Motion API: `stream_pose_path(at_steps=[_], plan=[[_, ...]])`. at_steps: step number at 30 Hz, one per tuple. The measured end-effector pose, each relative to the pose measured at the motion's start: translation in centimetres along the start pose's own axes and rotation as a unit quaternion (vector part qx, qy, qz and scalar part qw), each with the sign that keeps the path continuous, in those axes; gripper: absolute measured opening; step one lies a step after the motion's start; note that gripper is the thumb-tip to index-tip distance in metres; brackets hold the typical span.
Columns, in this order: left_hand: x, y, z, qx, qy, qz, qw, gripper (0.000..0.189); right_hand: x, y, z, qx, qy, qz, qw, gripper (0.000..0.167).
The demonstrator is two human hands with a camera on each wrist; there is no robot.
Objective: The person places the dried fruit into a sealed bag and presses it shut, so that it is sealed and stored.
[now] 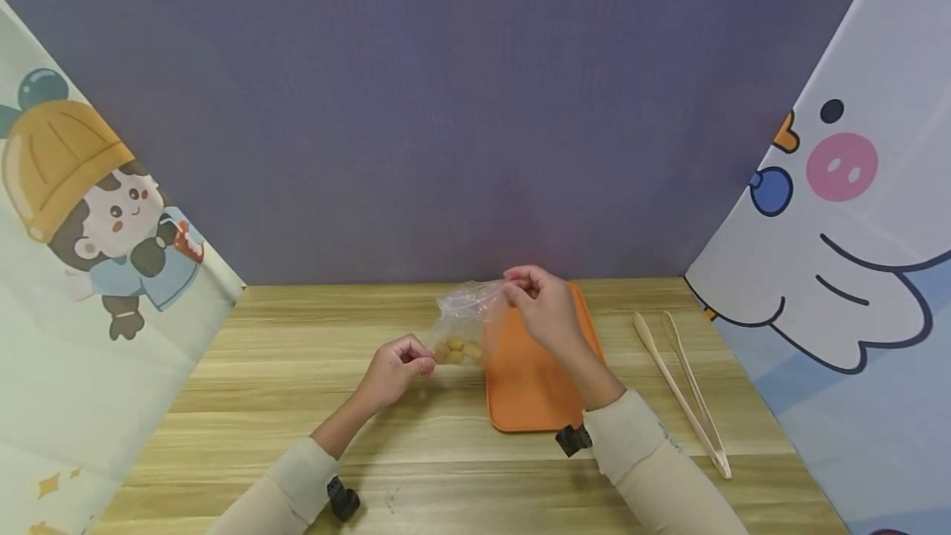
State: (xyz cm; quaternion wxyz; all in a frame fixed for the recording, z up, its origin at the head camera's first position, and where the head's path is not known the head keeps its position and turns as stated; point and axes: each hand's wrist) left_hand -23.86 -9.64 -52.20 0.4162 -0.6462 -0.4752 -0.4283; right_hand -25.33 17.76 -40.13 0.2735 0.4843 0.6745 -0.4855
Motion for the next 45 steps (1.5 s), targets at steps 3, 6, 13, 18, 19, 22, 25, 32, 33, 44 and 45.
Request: stream_pose_path(at_steps=[3, 6, 13, 18, 19, 22, 25, 32, 33, 44, 45], plan=[[-0.1, -0.1, -0.1, 0.007, -0.006, 0.002, 1.0000, 0.008, 0.2, 0.1, 0.1, 0.004, -0.005, 0.018, 0.9998, 0.013], [-0.2, 0.0, -0.1, 0.006, -0.013, 0.005, 0.9999, 0.007, 0.3, 0.1, 0.2, 0.012, 0.005, 0.015, 0.9998, 0.011], [-0.3, 0.2, 0.4, -0.029, -0.043, 0.016, 0.9985, 0.009, 0.0, 0.1, 0.7, 0.052, -0.003, -0.025, 0.9983, 0.008], [-0.2, 0.1, 1.2, -0.040, -0.046, 0.025, 0.9978, 0.008, -0.6, 0.0, 0.7, 0.097, -0.021, -0.068, 0.9928, 0.008], [-0.1, 0.1, 1.3, -0.041, -0.043, 0.026, 0.9979, 0.008, -0.8, 0.1, 0.6, 0.103, -0.021, -0.075, 0.9917, 0.008], [0.0, 0.1, 1.5, -0.040, -0.042, 0.022, 0.9981, 0.008, -1.1, 0.2, 0.6, 0.102, -0.012, -0.079, 0.9915, 0.009], [-0.1, 0.2, 1.4, -0.046, -0.050, 0.008, 0.9976, 0.008, -1.3, 0.5, 0.9, 0.086, -0.012, -0.069, 0.9938, 0.008], [1.0, 0.2, 0.5, -0.066, -0.065, 0.009, 0.9957, 0.016, -1.9, 0.8, 1.7, 0.071, -0.030, -0.066, 0.9948, 0.007], [1.3, 0.1, 0.4, -0.060, -0.060, 0.012, 0.9963, 0.018, -2.0, 0.8, 1.7, 0.071, -0.029, -0.065, 0.9949, 0.007], [5.0, -1.0, 0.0, 0.025, 0.050, 0.053, 0.9970, 0.017, -2.1, 1.0, 2.0, 0.068, -0.026, -0.063, 0.9953, 0.007], [5.2, -1.1, 0.0, 0.029, 0.053, 0.053, 0.9968, 0.017, -2.2, 1.0, 2.1, 0.068, -0.030, -0.062, 0.9953, 0.007]])
Point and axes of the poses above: each hand's wrist, its own y-axis away from the middle knuckle, its own z-axis out of the palm, x = y × z, and after that the axes turned 2 degrees about -z, right-handed
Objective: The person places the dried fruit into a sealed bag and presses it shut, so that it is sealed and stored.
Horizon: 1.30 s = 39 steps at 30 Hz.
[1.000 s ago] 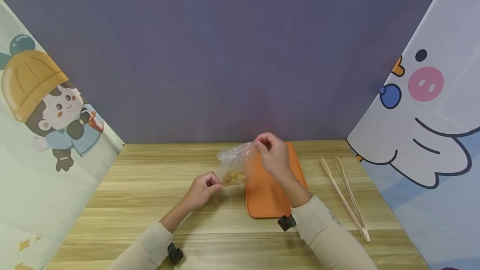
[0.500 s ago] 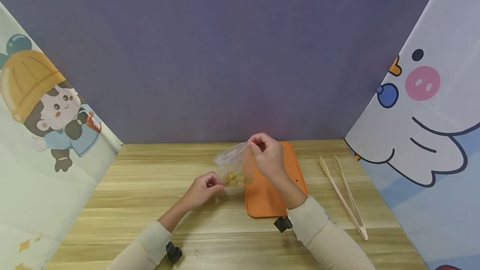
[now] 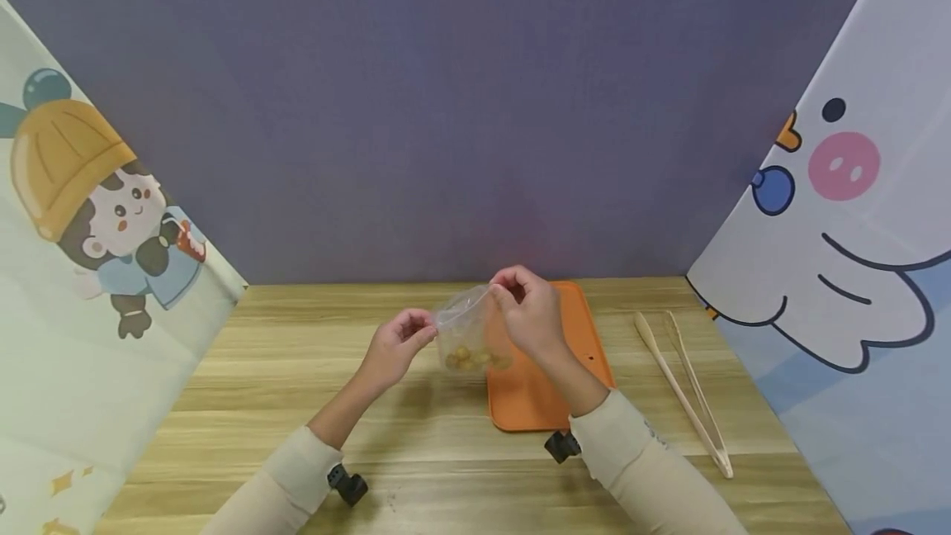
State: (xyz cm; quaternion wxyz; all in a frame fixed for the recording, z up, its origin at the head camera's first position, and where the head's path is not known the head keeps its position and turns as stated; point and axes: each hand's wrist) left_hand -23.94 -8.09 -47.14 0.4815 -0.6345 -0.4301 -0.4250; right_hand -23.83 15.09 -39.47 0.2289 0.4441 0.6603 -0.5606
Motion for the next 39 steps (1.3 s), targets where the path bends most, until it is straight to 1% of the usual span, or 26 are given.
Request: stream_pose_path(at_steps=[6, 10, 15, 18, 22, 26, 31, 35, 39], plan=[[0.9, -0.1, 0.3, 0.023, 0.021, 0.003, 0.9995, 0.015, 0.1, 0.0, -0.2, 0.004, -0.015, 0.011, 0.9998, 0.008], [1.2, -0.3, 0.6, 0.028, 0.029, 0.003, 0.9992, 0.015, 0.3, 0.0, -0.3, 0.002, -0.013, 0.013, 0.9998, 0.008], [1.3, -0.5, 0.8, 0.024, 0.019, 0.000, 0.9995, 0.014, 0.3, 0.0, -0.4, 0.003, -0.020, 0.021, 0.9996, 0.007], [1.2, -0.5, 0.8, 0.018, 0.026, -0.002, 0.9995, 0.014, 0.3, 0.0, -0.3, 0.007, -0.025, 0.029, 0.9992, 0.006], [0.8, -0.2, 0.8, 0.014, 0.040, -0.021, 0.9989, 0.014, 0.2, 0.1, -0.1, 0.010, -0.021, 0.034, 0.9992, 0.006], [0.7, -0.1, 1.0, 0.027, 0.038, -0.035, 0.9983, 0.017, 0.0, 0.2, 0.0, 0.014, -0.015, 0.025, 0.9995, 0.007], [1.0, 0.0, 1.0, 0.039, 0.021, -0.029, 0.9986, 0.016, 0.2, 0.3, -0.1, 0.014, -0.025, 0.021, 0.9994, 0.008], [1.6, 0.0, 0.7, 0.039, 0.014, -0.018, 0.9990, 0.013, 0.7, 0.4, -0.2, 0.007, -0.049, 0.040, 0.9980, 0.008], [2.3, -0.2, 0.4, 0.039, 0.022, -0.011, 0.9989, 0.013, 1.5, 0.5, -0.4, 0.004, -0.079, 0.071, 0.9944, 0.006]])
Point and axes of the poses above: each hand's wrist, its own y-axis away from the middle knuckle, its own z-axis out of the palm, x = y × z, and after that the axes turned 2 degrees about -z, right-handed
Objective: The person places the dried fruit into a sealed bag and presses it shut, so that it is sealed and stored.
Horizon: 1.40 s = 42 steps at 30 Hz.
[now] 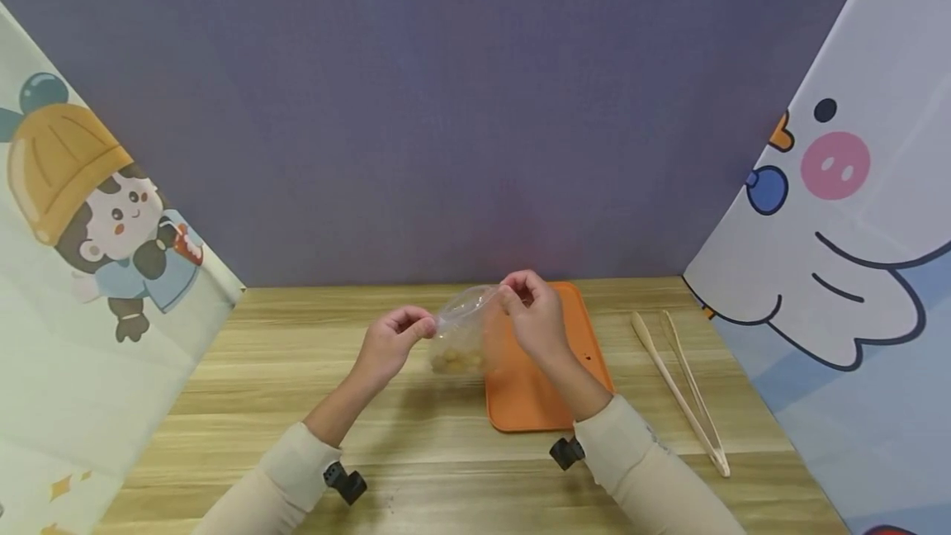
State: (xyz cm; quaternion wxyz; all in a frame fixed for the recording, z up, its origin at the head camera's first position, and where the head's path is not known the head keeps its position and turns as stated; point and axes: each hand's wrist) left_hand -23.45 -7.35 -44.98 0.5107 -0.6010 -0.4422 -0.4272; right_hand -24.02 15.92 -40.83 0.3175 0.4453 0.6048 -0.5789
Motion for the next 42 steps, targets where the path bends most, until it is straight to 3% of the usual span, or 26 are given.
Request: stream_pose_path(at_steps=[4, 8, 16, 21, 25, 33, 42], plan=[[0.8, -0.1, -0.3, 0.003, 0.015, 0.002, 0.9999, 0.014, 0.9, 0.3, -0.3, -0.017, -0.002, 0.019, 0.9997, 0.008], [1.4, -0.3, -0.5, 0.006, 0.039, -0.001, 0.9992, 0.015, 2.1, 0.9, -0.3, -0.061, 0.033, 0.044, 0.9966, 0.015], [2.5, -0.6, -0.7, 0.009, 0.085, 0.000, 0.9964, 0.016, 5.1, 2.7, -0.2, -0.151, 0.127, 0.055, 0.9788, 0.012], [3.0, -0.6, -0.7, 0.008, 0.092, 0.004, 0.9957, 0.017, 6.2, 3.6, -0.3, -0.187, 0.144, 0.064, 0.9696, 0.012], [3.1, -0.6, -0.7, 0.012, 0.098, 0.001, 0.9951, 0.016, 6.9, 4.2, -0.1, -0.194, 0.145, 0.076, 0.9672, 0.012], [3.3, -0.6, -0.7, 0.016, 0.114, -0.015, 0.9932, 0.011, 7.8, 4.7, 0.6, -0.164, 0.120, 0.092, 0.9748, 0.006], [3.4, -0.7, -1.5, 0.029, 0.083, -0.002, 0.9961, 0.012, 7.6, 4.9, 0.3, -0.167, 0.168, 0.027, 0.9713, 0.010]])
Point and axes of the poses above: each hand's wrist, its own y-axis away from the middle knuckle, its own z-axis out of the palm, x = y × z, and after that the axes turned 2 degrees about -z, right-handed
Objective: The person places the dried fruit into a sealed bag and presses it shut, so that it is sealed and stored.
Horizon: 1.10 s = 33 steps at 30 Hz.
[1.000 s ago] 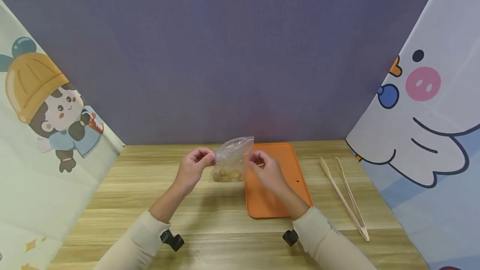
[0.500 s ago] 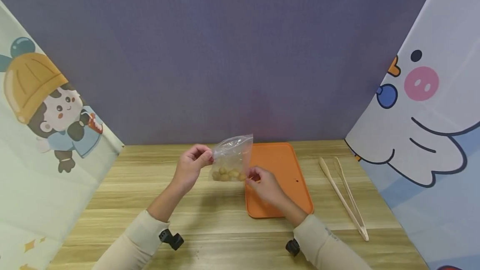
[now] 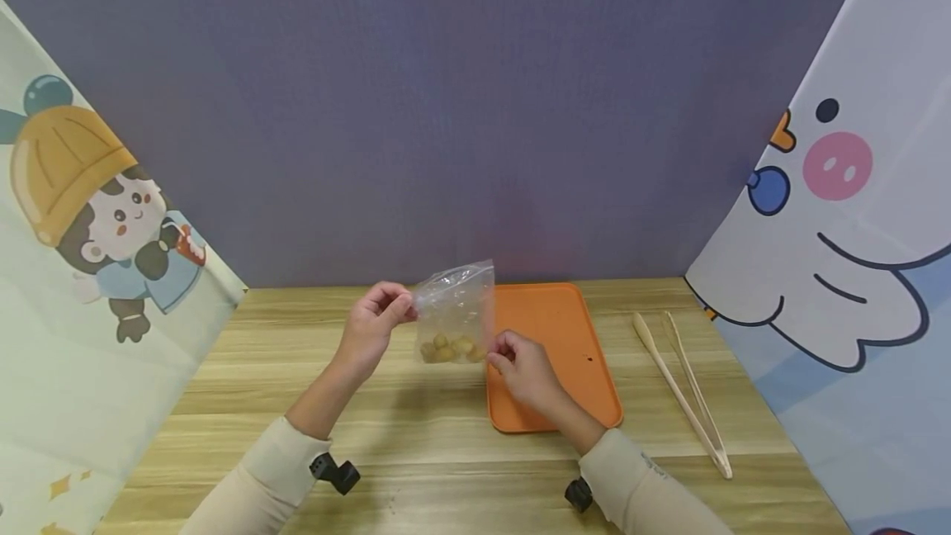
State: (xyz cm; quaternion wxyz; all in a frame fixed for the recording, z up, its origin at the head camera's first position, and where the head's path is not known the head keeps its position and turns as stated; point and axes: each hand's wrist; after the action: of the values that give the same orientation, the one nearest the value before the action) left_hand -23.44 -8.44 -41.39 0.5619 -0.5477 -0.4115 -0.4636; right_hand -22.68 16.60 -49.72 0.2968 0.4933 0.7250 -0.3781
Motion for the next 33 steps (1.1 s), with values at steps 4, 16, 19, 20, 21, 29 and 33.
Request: stream_pose_path(at_steps=[4, 16, 19, 20, 21, 29, 33], plan=[[0.4, -0.1, -0.5, 0.000, -0.017, 0.010, 0.9998, 0.014, 0.0, 0.4, -0.2, 0.003, 0.026, -0.019, 0.9995, 0.014], [1.8, -0.2, -1.7, -0.007, -0.134, 0.069, 0.9886, 0.010, 1.1, 1.4, -0.2, -0.001, 0.083, -0.070, 0.9940, 0.019], [2.0, -0.2, -1.9, -0.017, -0.147, 0.082, 0.9855, 0.011, 1.1, 1.7, 0.0, -0.001, 0.093, -0.077, 0.9927, 0.019], [2.1, -0.2, -1.9, -0.020, -0.149, 0.087, 0.9848, 0.011, 1.2, 1.8, 0.1, -0.001, 0.097, -0.079, 0.9921, 0.019], [2.2, -0.2, -2.0, -0.022, -0.150, 0.090, 0.9843, 0.011, 1.1, 1.9, 0.2, -0.001, 0.100, -0.080, 0.9918, 0.019], [2.6, -0.3, -1.4, -0.055, -0.168, 0.110, 0.9781, 0.011, 1.5, 2.6, 0.8, -0.019, 0.093, -0.070, 0.9930, 0.017], [2.8, -0.3, -0.8, -0.076, -0.178, 0.125, 0.9731, 0.011, 2.0, 2.7, 0.8, -0.045, 0.068, -0.074, 0.9939, 0.015]])
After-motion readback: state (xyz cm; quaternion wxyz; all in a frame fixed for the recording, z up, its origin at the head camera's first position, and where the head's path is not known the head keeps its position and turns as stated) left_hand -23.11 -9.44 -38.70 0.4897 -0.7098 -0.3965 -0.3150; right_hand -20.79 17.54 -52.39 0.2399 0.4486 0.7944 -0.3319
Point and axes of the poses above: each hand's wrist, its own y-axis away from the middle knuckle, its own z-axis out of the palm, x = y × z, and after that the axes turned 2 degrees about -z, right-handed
